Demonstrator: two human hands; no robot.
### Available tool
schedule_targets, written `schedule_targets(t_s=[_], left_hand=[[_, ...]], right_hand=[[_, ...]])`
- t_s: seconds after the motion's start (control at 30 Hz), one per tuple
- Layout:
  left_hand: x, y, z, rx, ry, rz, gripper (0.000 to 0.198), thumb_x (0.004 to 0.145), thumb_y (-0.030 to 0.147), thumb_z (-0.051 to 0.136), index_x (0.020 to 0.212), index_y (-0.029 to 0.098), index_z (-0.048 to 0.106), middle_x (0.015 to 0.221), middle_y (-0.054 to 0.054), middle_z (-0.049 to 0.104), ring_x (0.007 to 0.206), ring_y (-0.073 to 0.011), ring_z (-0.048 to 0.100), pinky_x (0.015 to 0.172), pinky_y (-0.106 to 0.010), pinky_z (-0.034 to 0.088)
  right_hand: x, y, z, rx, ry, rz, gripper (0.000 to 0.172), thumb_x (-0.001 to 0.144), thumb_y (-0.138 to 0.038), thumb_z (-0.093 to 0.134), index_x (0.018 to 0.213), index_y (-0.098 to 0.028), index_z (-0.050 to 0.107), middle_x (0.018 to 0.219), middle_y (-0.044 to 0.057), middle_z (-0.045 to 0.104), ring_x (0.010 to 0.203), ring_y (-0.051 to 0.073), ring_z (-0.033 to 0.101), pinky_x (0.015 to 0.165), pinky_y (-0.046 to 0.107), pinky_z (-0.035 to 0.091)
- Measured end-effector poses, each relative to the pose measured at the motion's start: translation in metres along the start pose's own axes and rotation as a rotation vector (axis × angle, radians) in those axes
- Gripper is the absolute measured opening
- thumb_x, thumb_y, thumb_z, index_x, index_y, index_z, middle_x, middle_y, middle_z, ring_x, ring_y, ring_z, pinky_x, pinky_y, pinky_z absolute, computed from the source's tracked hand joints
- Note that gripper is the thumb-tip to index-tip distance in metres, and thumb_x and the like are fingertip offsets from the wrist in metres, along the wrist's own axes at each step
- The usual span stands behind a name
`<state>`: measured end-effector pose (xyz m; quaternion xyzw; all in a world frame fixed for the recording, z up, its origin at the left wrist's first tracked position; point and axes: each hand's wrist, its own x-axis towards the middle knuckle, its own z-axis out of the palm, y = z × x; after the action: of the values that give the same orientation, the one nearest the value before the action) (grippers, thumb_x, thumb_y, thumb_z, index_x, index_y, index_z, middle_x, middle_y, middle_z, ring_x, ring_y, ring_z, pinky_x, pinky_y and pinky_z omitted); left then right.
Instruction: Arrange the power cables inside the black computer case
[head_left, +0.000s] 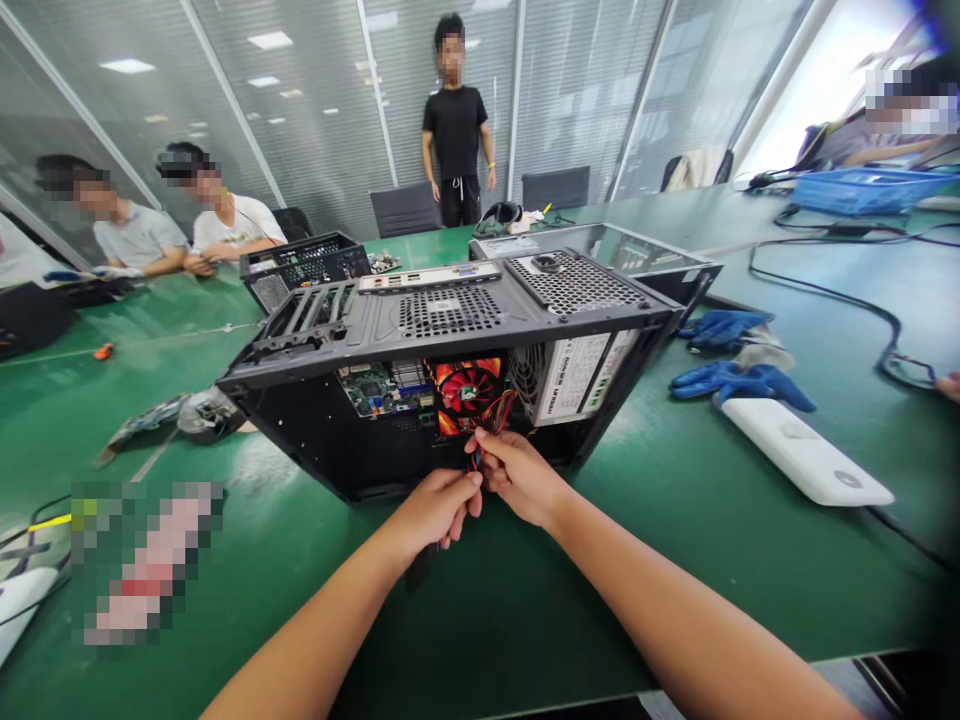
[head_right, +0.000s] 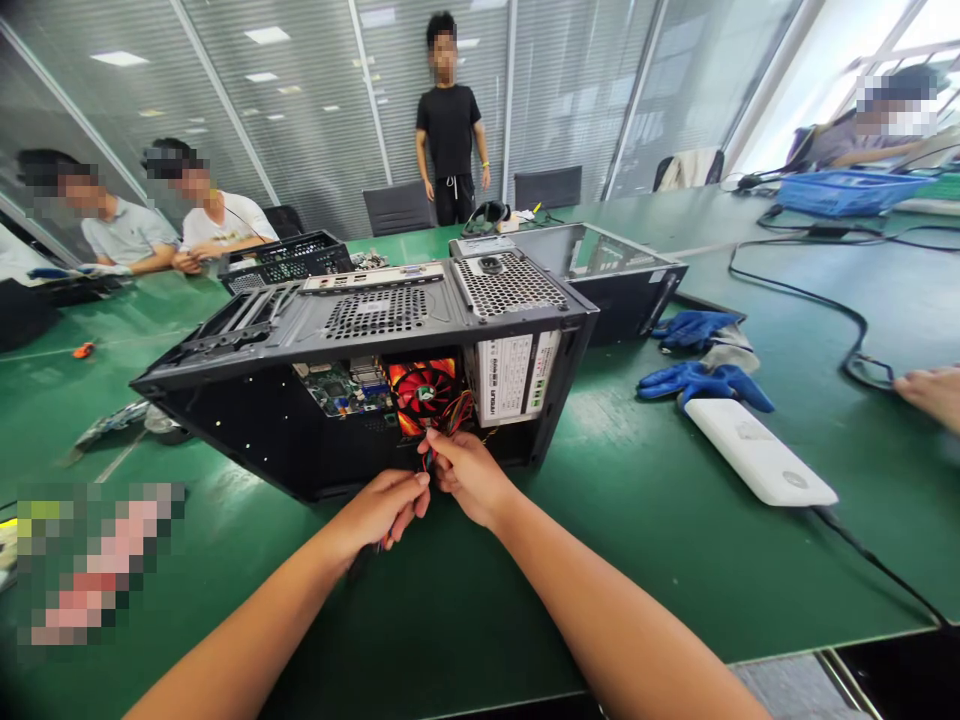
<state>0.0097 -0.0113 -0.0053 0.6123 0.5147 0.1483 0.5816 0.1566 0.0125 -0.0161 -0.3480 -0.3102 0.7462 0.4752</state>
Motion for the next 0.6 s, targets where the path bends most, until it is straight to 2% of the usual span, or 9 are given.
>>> schedule_targets(t_s=[0.07,0.13,0.23,0.37,0.5,0.57,0.6], left_hand=[[0.003,-0.002,-0.002,-0.174,-0.098,0.023,0.050,0.081,0.063,0.037,0.064,0.018,0.051,0.033,0.006,0.038,0.026,-0.0084,0.031,0.034,-0.020,0.025],[0.005,-0.003,-0.003,-0.258,-0.141,0.052,0.053,0.080,0.065,0.038,0.064,0.017,0.053,0.031,0.007,0.035,0.025,-0.0077,0.029,0.033,-0.020,0.024],[0.003,0.000,-0.001,-0.158,-0.115,0.024,0.053,0.083,0.062,0.038,0.068,0.015,0.057,0.034,0.006,0.039,0.027,-0.0081,0.031,0.034,-0.020,0.026],[-0.004,0.005,0.004,0.127,0.112,-0.010,0.046,0.089,0.051,0.035,0.067,0.017,0.056,0.039,0.004,0.043,0.034,-0.0101,0.040,0.042,-0.022,0.033],[-0.008,0.006,0.010,0.585,0.362,0.101,0.040,0.092,0.041,0.036,0.065,0.017,0.056,0.055,-0.004,0.057,0.056,-0.0184,0.059,0.056,-0.027,0.038],[-0.008,0.005,0.011,0.722,0.437,0.127,0.037,0.091,0.039,0.038,0.068,0.018,0.058,0.063,-0.007,0.061,0.063,-0.0219,0.062,0.059,-0.029,0.038],[-0.007,0.004,0.011,0.709,0.436,0.129,0.036,0.091,0.039,0.038,0.069,0.018,0.058,0.062,-0.007,0.061,0.063,-0.0216,0.062,0.059,-0.029,0.038]], right_hand=[[0.001,-0.001,-0.002,0.049,-0.030,0.030,0.038,0.067,-0.047,0.077,0.076,-0.013,0.064,0.045,-0.011,0.032,0.038,0.002,0.019,0.038,0.019,0.012],[0.002,-0.001,-0.004,0.059,-0.045,0.045,0.038,0.067,-0.047,0.077,0.078,-0.013,0.064,0.046,-0.011,0.033,0.038,0.002,0.020,0.038,0.018,0.012],[0.003,0.001,-0.005,0.004,-0.011,0.024,0.038,0.066,-0.048,0.077,0.072,-0.013,0.062,0.044,-0.011,0.032,0.037,0.001,0.019,0.037,0.019,0.013],[0.003,0.004,-0.002,-0.067,0.048,-0.043,0.040,0.066,-0.051,0.076,0.068,-0.014,0.060,0.040,-0.011,0.031,0.036,0.003,0.021,0.038,0.020,0.016],[0.002,0.005,0.001,-0.093,0.096,-0.077,0.041,0.066,-0.052,0.075,0.068,-0.014,0.060,0.041,-0.011,0.032,0.037,0.003,0.022,0.039,0.021,0.015],[0.002,0.005,0.002,-0.099,0.109,-0.088,0.041,0.066,-0.052,0.075,0.068,-0.014,0.060,0.041,-0.011,0.032,0.037,0.003,0.022,0.040,0.021,0.015],[0.002,0.005,0.002,-0.102,0.112,-0.091,0.041,0.067,-0.052,0.075,0.068,-0.014,0.060,0.041,-0.011,0.032,0.037,0.003,0.022,0.040,0.021,0.015]])
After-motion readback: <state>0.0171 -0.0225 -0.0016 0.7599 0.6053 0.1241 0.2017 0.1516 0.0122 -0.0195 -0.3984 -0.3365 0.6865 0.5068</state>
